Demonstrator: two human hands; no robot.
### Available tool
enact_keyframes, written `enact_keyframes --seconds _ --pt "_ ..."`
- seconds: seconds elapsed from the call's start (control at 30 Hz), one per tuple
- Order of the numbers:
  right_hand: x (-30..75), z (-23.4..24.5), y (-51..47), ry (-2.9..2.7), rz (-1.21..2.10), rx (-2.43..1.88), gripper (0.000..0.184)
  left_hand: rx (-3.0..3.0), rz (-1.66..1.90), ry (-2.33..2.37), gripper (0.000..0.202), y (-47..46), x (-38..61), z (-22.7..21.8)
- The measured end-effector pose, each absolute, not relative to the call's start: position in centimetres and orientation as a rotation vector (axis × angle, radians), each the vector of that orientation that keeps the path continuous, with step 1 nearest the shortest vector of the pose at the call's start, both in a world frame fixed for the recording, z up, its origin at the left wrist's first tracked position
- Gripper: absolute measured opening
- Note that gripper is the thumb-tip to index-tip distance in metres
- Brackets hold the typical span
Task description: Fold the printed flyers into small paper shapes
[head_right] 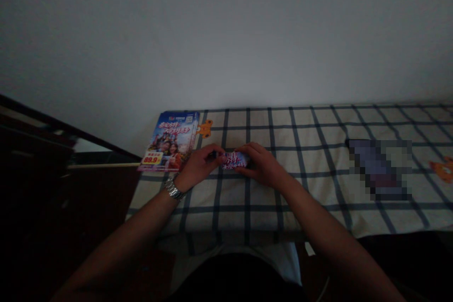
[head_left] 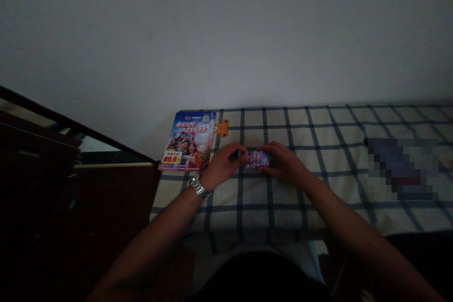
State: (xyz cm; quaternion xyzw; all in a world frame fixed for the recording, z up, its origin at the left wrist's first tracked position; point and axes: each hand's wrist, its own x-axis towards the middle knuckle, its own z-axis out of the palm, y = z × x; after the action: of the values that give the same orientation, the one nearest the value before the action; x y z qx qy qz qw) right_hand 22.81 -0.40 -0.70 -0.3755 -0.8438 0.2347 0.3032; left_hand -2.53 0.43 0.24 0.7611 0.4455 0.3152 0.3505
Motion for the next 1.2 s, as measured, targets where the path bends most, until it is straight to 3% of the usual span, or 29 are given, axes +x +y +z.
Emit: enact_keyframes --seconds 0.53,0.83,1.2 --pt "22.85 -0.88 -0.05 -2.203 0.608 -0.925 0.044 1.928 0.988 1.02 0.014 0.66 -2.39 0.28" --pt "23.04 -0.91 -0.07 -2.143 0.514 -0.928 0.043 1.939 0.925 1.082 0.02 0.54 -2.52 -0.19" --pt "23.35 -1.13 0.33 -2.081 0.649 -0.979 0.023 1.954 1.018 1.042 0.02 0.58 -2.69 -0.13"
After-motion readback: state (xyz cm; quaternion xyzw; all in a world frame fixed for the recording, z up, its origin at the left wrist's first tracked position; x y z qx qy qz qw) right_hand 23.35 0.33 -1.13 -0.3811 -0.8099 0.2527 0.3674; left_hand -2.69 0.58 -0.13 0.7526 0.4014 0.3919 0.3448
